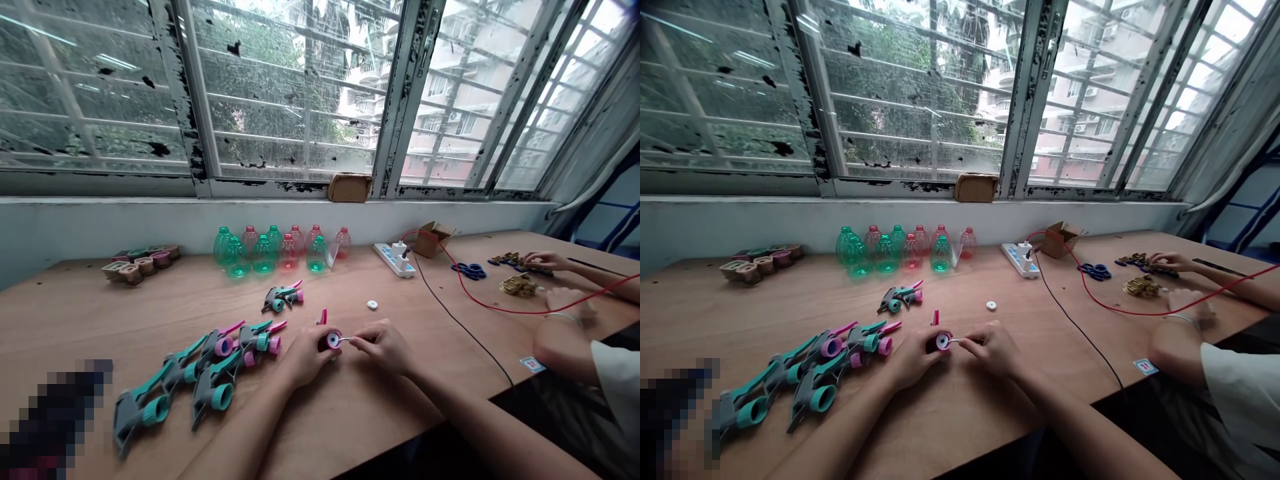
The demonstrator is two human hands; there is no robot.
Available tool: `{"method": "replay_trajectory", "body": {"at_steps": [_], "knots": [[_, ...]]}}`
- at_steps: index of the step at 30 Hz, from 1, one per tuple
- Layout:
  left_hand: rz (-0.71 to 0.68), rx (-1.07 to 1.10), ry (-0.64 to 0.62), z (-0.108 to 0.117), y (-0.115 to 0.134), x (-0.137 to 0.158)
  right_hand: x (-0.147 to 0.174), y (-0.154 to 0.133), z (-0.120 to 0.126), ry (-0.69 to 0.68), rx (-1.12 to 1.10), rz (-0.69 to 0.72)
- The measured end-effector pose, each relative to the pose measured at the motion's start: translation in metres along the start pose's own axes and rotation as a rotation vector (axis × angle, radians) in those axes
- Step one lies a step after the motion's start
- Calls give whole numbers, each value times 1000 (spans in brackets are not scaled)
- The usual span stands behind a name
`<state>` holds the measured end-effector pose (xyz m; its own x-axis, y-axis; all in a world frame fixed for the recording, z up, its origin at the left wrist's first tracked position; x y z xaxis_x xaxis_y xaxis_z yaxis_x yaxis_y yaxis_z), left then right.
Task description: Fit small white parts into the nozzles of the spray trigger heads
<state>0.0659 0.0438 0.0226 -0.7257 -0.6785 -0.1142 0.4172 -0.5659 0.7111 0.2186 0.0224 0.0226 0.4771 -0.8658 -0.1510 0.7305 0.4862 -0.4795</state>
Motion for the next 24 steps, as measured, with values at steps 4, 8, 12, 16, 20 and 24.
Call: {"method": "replay_trajectory", "body": {"at_steps": [4, 8, 12, 16, 20, 24], "knots": [[15, -20, 15, 0, -2, -1, 4, -6, 0, 53, 31, -41], [11, -26, 17, 1, -3, -1, 4, -9, 0, 54, 20, -59], [2, -25, 9, 1, -1, -1, 2, -1, -5, 57, -135, -2], [6, -23, 4, 1, -1, 0, 3, 8, -9, 77, -247, 4], [11, -21, 5, 1, -2, 0, 3, 7, -9, 87, -225, 5], [26, -23, 26, 3, -3, 0, 3, 0, -5, 122, -97, -13]]}}
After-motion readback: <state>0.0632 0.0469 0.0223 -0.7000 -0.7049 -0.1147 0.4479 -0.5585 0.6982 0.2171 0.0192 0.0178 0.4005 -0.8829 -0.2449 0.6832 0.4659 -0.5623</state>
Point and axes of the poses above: each hand's wrist, its own x-axis away from the middle knuckle, its own z-axis out of the back of the hand, y = z × x, the point moved 6 cm from there along -x, towards the middle knuckle, and after that the axes turned 14 degrees about -y, right-handed, at the moved point
